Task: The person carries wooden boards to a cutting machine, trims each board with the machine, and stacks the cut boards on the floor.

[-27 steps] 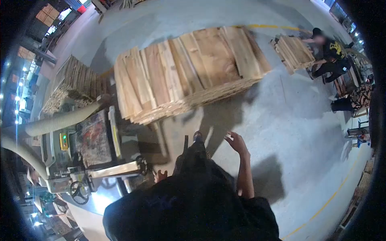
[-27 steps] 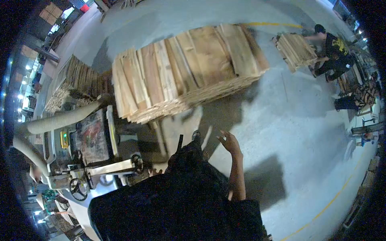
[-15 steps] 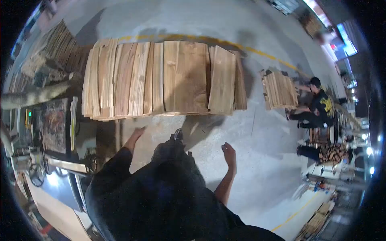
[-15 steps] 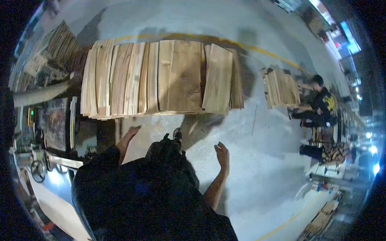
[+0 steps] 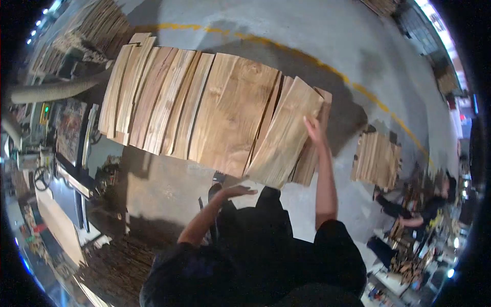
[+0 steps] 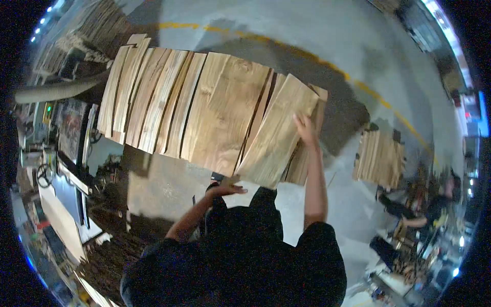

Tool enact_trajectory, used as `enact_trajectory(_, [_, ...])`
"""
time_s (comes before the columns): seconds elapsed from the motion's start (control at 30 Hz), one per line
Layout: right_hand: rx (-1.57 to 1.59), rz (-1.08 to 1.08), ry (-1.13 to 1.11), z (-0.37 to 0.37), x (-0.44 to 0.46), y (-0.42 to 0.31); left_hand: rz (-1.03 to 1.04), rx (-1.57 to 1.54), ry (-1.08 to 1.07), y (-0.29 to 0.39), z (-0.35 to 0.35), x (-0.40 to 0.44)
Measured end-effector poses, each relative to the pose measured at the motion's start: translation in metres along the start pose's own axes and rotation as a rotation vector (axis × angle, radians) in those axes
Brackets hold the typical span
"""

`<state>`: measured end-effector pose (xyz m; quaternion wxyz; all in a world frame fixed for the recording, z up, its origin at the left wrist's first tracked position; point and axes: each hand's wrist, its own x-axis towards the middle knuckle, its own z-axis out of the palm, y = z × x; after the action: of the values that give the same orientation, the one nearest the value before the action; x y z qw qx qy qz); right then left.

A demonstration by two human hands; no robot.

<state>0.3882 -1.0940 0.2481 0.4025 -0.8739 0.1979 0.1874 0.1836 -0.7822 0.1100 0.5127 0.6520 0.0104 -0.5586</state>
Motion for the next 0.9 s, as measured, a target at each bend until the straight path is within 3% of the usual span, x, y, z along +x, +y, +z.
enact_trajectory(0.07, [-0.135, -0.420, 0.109, 0.002, 0.136, 0.045, -0.157, -0.200, -0.024, 0.001, 0.036, 0.024])
enact_trajectory(0.13, [-0.334, -0.478, 0.278, 0.011, 0.241, 0.061, -0.001, -0.713, 0.068, -0.027, 0.080, 0.063])
enact_trajectory(0.2, [-0.100, -0.278, -0.018, 0.007, 0.266, 0.042, 0.115, -1.267, 0.245, -0.014, 0.113, 0.077])
enact_trajectory(0.27, [-0.279, -0.306, -0.129, -0.002, 0.226, 0.009, 0.355, -1.604, 0.348, -0.013, 0.136, 0.097])
enact_trajectory(0.3, [-0.270, -0.288, -0.141, 0.004, 0.221, 0.019, 0.302, -1.615, 0.529, 0.002, 0.145, 0.094])
enact_trajectory(0.4, [-0.330, -0.247, -0.119, 0.012, 0.195, 0.024, 0.268, -1.715, 0.770, 0.038, 0.163, 0.075])
enact_trajectory(0.47, [-0.358, -0.177, -0.232, 0.011, 0.155, 0.025, 0.256, -1.755, 0.754, -0.010, 0.181, 0.077])
enact_trajectory(0.53, [-0.425, -0.243, -0.234, 0.021, 0.121, 0.044, 0.371, -1.642, 0.828, -0.040, 0.198, 0.072])
enact_trajectory(0.6, [-0.536, -0.322, -0.163, 0.048, 0.093, 0.078, 0.665, -1.418, 0.945, -0.068, 0.222, 0.062])
enact_trajectory(0.63, [-0.551, -0.348, -0.162, 0.061, 0.075, 0.094, 0.603, -1.360, 1.021, -0.105, 0.234, 0.063])
enact_trajectory(0.67, [-0.661, -0.378, -0.078, 0.074, 0.052, 0.109, 0.620, -1.336, 1.054, -0.098, 0.242, 0.043])
enact_trajectory(0.7, [-0.774, -0.427, 0.001, 0.085, 0.029, 0.115, 0.503, -1.451, 1.115, -0.069, 0.252, 0.012])
enact_trajectory(0.73, [-0.646, -0.351, -0.144, 0.074, -0.005, 0.097, 0.384, -1.578, 1.184, -0.047, 0.267, -0.018])
enact_trajectory(0.77, [-0.510, -0.260, -0.291, 0.064, -0.042, 0.075, 0.411, -1.611, 1.238, -0.056, 0.285, -0.036])
enact_trajectory(0.83, [-0.303, -0.411, -0.060, 0.115, -0.030, 0.118, -0.299, -1.396, 1.389, -0.073, 0.297, -0.074])
enact_trajectory(0.87, [-0.263, -0.390, -0.173, 0.115, -0.042, 0.107, -0.067, -1.163, 1.509, -0.114, 0.308, -0.086])
enact_trajectory(0.9, [-0.241, -0.341, -0.270, 0.104, -0.044, 0.102, -0.091, -1.257, 1.522, -0.104, 0.312, -0.101])
